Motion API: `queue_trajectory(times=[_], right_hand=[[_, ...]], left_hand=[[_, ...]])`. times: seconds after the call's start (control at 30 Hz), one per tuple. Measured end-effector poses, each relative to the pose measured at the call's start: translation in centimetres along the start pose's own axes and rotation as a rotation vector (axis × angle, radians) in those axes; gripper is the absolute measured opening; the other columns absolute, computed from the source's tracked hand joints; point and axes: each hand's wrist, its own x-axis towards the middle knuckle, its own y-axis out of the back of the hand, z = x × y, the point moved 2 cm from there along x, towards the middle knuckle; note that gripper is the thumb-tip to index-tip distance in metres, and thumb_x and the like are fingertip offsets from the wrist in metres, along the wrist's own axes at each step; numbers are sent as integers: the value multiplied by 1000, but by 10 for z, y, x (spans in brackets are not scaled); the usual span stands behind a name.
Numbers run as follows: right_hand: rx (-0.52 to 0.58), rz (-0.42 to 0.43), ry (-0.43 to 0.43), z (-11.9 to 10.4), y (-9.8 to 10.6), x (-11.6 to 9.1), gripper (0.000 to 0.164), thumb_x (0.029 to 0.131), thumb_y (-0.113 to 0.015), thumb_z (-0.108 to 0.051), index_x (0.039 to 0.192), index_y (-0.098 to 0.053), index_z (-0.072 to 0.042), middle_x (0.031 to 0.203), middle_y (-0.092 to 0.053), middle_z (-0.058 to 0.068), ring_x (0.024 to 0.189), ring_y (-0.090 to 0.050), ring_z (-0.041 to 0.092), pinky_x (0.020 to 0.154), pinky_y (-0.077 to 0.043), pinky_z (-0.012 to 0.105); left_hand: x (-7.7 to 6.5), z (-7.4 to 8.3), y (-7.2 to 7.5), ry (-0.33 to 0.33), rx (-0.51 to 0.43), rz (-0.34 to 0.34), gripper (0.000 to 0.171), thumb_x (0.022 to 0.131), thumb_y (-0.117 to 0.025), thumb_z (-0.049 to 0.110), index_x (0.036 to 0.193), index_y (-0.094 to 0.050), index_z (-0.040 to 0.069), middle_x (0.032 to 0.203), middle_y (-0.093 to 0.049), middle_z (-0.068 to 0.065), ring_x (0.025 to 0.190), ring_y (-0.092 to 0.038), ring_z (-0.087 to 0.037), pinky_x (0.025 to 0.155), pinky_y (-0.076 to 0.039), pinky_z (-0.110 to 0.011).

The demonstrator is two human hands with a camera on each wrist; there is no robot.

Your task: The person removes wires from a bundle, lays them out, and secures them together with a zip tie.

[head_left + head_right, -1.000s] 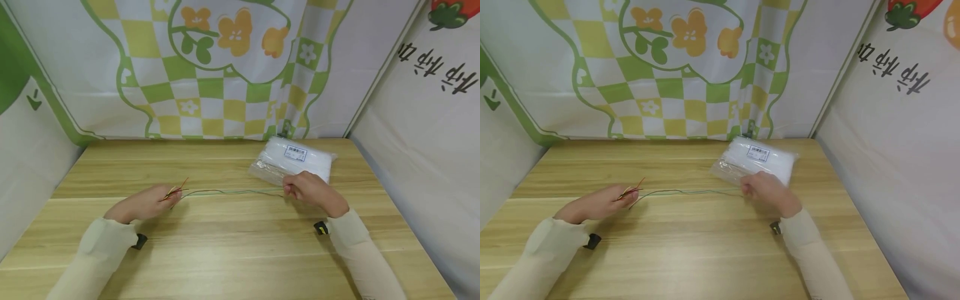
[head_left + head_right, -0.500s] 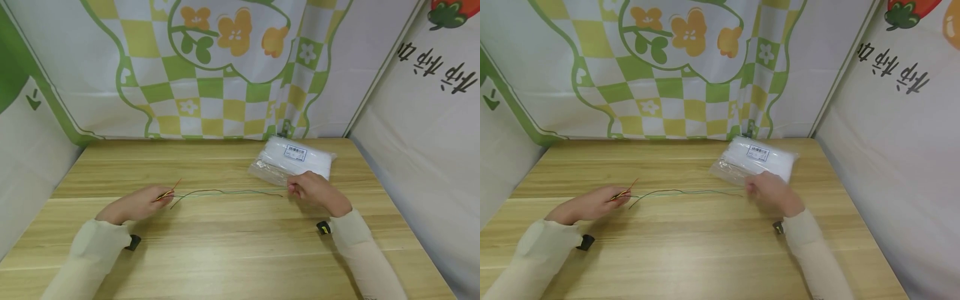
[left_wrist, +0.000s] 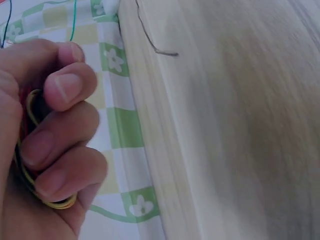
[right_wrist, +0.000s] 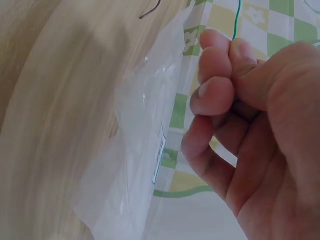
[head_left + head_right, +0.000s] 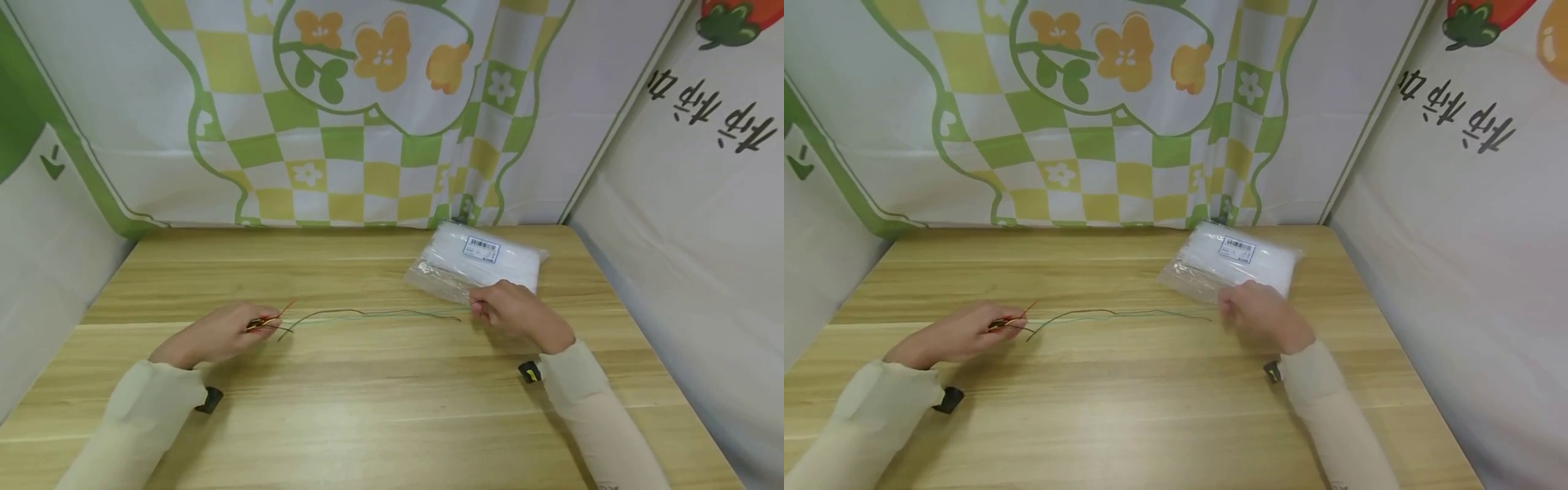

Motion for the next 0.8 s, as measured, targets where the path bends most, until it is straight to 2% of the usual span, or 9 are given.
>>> queue_trajectory(times=[0.1, 0.23, 0.33, 0.43, 0.5, 0.67, 0.8], right_hand=[[-4, 5, -2, -2, 0, 2, 30, 87, -60, 7, 74, -55, -19, 67, -49, -9, 65, -47, 9, 59, -40, 27], [-33, 13, -3, -2, 0, 5, 29, 86, -61, 6, 75, -58, -21, 68, -53, -9, 65, -49, 10, 59, -42, 30], [-60, 24, -11, -1, 0, 7, 30, 84, -61, 6, 74, -59, -22, 69, -56, -10, 65, -52, 11, 59, -44, 32], [-64, 19, -31, 2, -1, 9, 30, 83, -61, 5, 73, -60, -23, 70, -58, -10, 66, -54, 12, 59, -45, 34], [-53, 6, -44, 4, -3, 10, 29, 86, -61, 3, 74, -61, -23, 70, -58, -9, 67, -54, 12, 60, -46, 34], [-10, -25, -44, 4, -8, 13, 26, 101, -66, -11, 77, -64, -20, 70, -58, -8, 67, -54, 11, 64, -49, 34], [-5, -23, -27, 0, -9, 16, 23, 103, -69, -17, 80, -67, -20, 71, -61, -8, 67, -55, 11, 68, -53, 37]], left_hand=[[-1, -5, -1, 5, 16, 39, 28, 102, -64, 8, 82, -58, 26, 71, -42, 20, 63, -35, 6, 60, -34, -20], [-2, -8, -3, -25, 47, 76, 31, 99, -65, 5, 80, -55, 27, 70, -38, 21, 62, -32, 7, 58, -32, -19], [-2, -7, -4, -57, 65, 88, 34, 98, -66, 3, 79, -53, 27, 70, -36, 22, 62, -32, 7, 58, -32, -19], [-1, -5, -5, -52, 112, 73, 30, 99, -66, 5, 80, -55, 26, 70, -39, 21, 62, -33, 6, 60, -32, -20], [1, -5, -6, -28, 154, 47, 27, 100, -67, 8, 82, -58, 24, 69, -41, 19, 63, -34, 4, 61, -33, -21], [3, -4, -7, 90, 230, -24, 18, 101, -67, 9, 87, -63, 19, 68, -46, 13, 62, -38, -2, 61, -34, -24], [5, -3, -8, 187, 240, -45, 15, 101, -67, 7, 90, -63, 17, 68, -47, 8, 61, -38, -7, 58, -32, -26]])
